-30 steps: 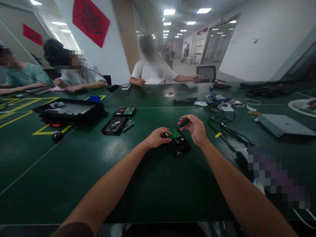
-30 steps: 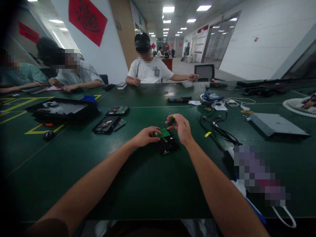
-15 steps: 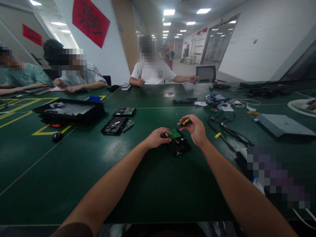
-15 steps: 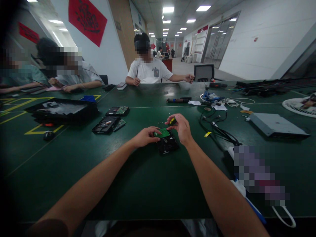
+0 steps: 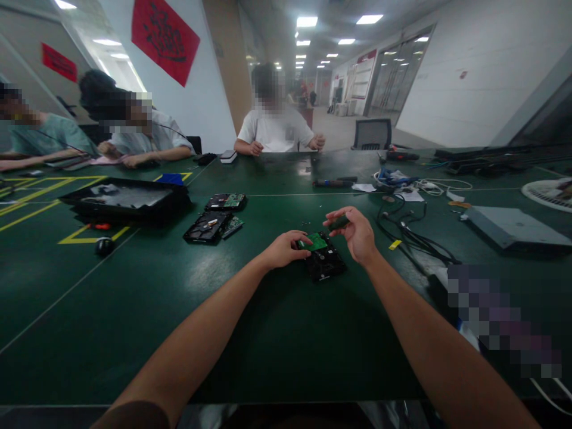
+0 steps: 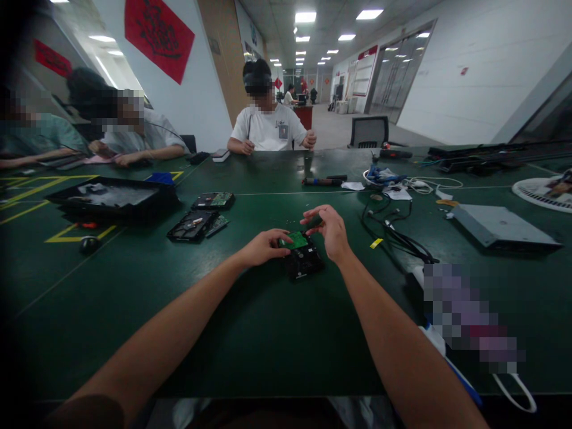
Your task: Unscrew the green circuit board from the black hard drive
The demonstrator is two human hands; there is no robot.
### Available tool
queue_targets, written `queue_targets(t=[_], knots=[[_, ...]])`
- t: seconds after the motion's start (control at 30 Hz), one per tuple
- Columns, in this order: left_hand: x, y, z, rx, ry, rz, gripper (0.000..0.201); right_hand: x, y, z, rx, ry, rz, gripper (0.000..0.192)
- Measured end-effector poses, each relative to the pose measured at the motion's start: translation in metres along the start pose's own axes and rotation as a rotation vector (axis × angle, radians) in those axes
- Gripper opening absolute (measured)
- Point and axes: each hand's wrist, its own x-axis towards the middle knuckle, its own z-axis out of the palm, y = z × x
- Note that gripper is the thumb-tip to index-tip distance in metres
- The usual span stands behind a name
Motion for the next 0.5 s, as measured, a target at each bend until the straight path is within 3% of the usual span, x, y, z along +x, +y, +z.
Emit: queue_targets(t=[0.5], knots=[[0.0002, -0.0009, -0.0001, 0.001, -0.005, -0.002, 0.036, -0.0002, -0.0031, 0.0040, -0.152, 0.024, -0.007, 0.027]])
